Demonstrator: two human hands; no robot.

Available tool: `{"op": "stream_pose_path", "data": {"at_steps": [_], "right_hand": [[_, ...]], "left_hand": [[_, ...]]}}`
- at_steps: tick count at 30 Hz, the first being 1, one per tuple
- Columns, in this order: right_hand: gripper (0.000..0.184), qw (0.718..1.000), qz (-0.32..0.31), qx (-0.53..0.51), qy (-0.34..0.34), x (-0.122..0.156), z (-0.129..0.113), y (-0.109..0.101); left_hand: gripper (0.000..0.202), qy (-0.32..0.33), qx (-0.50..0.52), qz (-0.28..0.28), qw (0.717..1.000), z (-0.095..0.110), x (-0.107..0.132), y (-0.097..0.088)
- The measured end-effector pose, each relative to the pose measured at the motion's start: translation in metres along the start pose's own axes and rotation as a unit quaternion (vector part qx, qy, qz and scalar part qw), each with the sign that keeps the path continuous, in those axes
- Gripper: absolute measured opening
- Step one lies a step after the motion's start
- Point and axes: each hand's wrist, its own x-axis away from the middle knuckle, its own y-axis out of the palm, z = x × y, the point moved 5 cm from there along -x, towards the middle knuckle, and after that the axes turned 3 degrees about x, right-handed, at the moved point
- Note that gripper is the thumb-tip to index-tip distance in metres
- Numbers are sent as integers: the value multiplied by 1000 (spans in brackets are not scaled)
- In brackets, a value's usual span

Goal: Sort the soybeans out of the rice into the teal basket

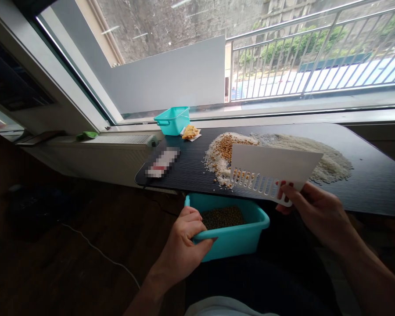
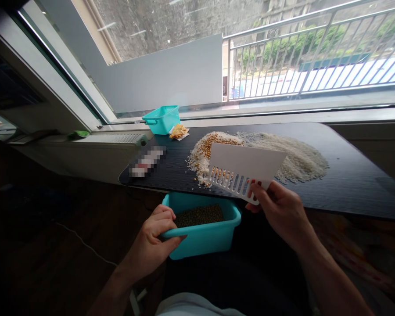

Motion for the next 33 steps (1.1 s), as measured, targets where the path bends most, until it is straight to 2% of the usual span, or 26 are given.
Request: {"op": "stream_pose_path", "data": {"at_steps": [6, 15, 21, 28, 33], "right_hand": [[39, 1000, -12, -5, 9, -1, 3, 3], [51, 1000, -22, -3, 3, 2, -9, 6], [51, 998, -61, -15, 6, 6, -11, 12], [50, 1000, -10, -13, 10, 1, 0, 4], [51, 1000, -27, -8, 6, 1, 2, 6]], "left_hand": [[32, 5, 2, -2, 1000, 1, -1, 0], [31, 2, 5, -3, 1000, 0, 0, 1], [32, 5, 1, -1, 1000, 1, 0, 0], [31, 7, -1, -6, 1000, 2, -1, 0], [31, 5, 1, -4, 1000, 1, 0, 0]]}}
